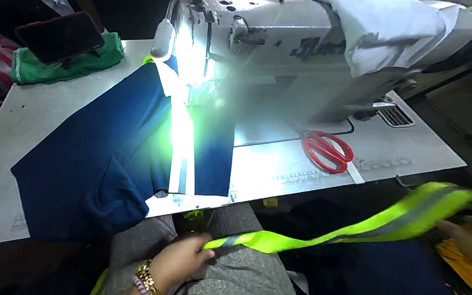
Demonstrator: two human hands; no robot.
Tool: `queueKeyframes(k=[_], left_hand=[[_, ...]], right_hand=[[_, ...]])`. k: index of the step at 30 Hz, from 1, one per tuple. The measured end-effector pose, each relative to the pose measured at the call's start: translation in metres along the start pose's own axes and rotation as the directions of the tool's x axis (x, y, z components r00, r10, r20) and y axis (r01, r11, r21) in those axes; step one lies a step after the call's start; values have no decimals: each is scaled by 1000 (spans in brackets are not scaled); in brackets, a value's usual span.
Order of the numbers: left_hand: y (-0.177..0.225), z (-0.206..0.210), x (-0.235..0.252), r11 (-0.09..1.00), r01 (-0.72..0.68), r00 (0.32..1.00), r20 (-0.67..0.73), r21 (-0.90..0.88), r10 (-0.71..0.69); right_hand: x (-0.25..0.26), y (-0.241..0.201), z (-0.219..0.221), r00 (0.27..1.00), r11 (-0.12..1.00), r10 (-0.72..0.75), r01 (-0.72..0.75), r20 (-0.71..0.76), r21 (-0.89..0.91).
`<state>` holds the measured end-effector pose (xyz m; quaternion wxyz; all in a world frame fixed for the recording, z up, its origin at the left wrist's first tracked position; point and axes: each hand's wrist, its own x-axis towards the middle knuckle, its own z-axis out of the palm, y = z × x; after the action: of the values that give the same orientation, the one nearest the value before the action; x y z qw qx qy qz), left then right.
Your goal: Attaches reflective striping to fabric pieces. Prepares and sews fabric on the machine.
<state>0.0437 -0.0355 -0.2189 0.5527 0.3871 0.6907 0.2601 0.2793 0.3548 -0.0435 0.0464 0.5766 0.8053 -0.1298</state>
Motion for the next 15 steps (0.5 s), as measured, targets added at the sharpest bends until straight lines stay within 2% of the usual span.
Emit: queueKeyframes(k=[1,2,3,4,5,6,8,9,10,11,13,15], left_hand=[[10,3,-2,993,-54,998,-21,106,56],[22,4,-6,970,-131,988,-50,204,144],[33,3,-13,933,-224,956,-122,282,266],[43,-1,-20,881,-313,885,-226,356,406],[53,-9,-27,820,-375,770,-347,431,535],[62,-23,-35,781,-379,650,-458,497,607],[70,-57,-48,753,-245,462,-609,611,645],[67,-73,-49,744,-141,403,-649,653,646],[60,-86,-49,736,-59,385,-665,675,640],[52,-97,-48,732,-13,403,-666,681,627],[38,-108,-44,745,6,461,-663,667,590],[30,-107,-41,764,-21,476,-665,645,575]], right_hand=[[4,6,16,988,988,-154,154,-7,-16],[-3,-6,32,940,942,-334,336,-64,18],[-15,-28,50,841,845,-517,531,-160,61],[-30,-58,67,715,716,-653,690,-250,102],[-48,-90,83,595,580,-743,801,-306,149],[-65,-119,98,492,449,-805,871,-331,201],[-88,-165,124,331,245,-879,931,-344,271],[-94,-181,136,271,183,-898,947,-348,264],[-96,-194,147,230,150,-909,959,-348,243],[-95,-203,156,212,142,-914,966,-346,217],[-90,-212,168,211,150,-911,970,-353,193],[-87,-214,172,219,153,-907,967,-358,204]])
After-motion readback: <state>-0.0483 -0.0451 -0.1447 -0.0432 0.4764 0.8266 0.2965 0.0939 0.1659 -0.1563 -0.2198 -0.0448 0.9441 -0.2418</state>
